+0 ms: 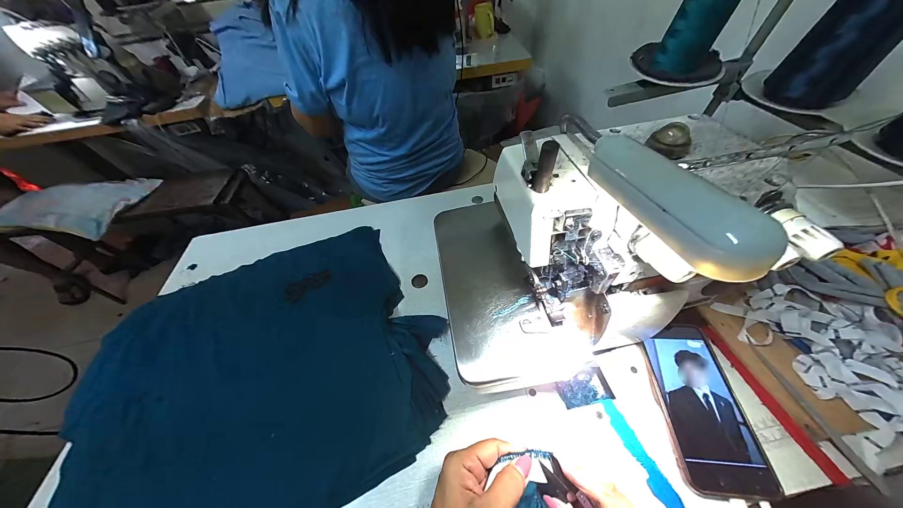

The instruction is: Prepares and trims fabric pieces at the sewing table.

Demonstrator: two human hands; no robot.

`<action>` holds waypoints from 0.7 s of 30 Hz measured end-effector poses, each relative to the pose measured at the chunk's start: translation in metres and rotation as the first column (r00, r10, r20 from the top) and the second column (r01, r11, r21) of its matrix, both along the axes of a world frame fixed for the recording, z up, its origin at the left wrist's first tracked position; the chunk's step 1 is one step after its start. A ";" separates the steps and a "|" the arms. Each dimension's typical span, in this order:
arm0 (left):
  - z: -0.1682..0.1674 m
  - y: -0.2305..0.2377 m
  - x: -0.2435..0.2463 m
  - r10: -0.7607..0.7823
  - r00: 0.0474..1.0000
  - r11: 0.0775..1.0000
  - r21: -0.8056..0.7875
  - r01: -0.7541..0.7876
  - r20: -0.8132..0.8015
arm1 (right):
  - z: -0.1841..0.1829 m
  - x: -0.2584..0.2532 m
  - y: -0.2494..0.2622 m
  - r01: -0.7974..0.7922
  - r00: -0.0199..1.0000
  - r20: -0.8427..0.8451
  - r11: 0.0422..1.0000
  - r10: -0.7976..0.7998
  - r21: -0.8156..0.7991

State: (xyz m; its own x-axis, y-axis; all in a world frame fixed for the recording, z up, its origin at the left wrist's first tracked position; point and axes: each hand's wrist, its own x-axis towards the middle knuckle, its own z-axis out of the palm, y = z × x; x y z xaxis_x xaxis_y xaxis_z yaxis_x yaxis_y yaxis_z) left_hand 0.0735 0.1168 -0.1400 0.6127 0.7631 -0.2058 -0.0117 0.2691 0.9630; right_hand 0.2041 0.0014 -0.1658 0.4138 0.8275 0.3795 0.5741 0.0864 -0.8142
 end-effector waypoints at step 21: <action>0.012 -0.001 0.005 0.025 0.997 0.999 0.040 -0.022 -0.069 | 0.000 0.003 0.000 -0.007 0.996 -0.084 1.000 0.006 -0.013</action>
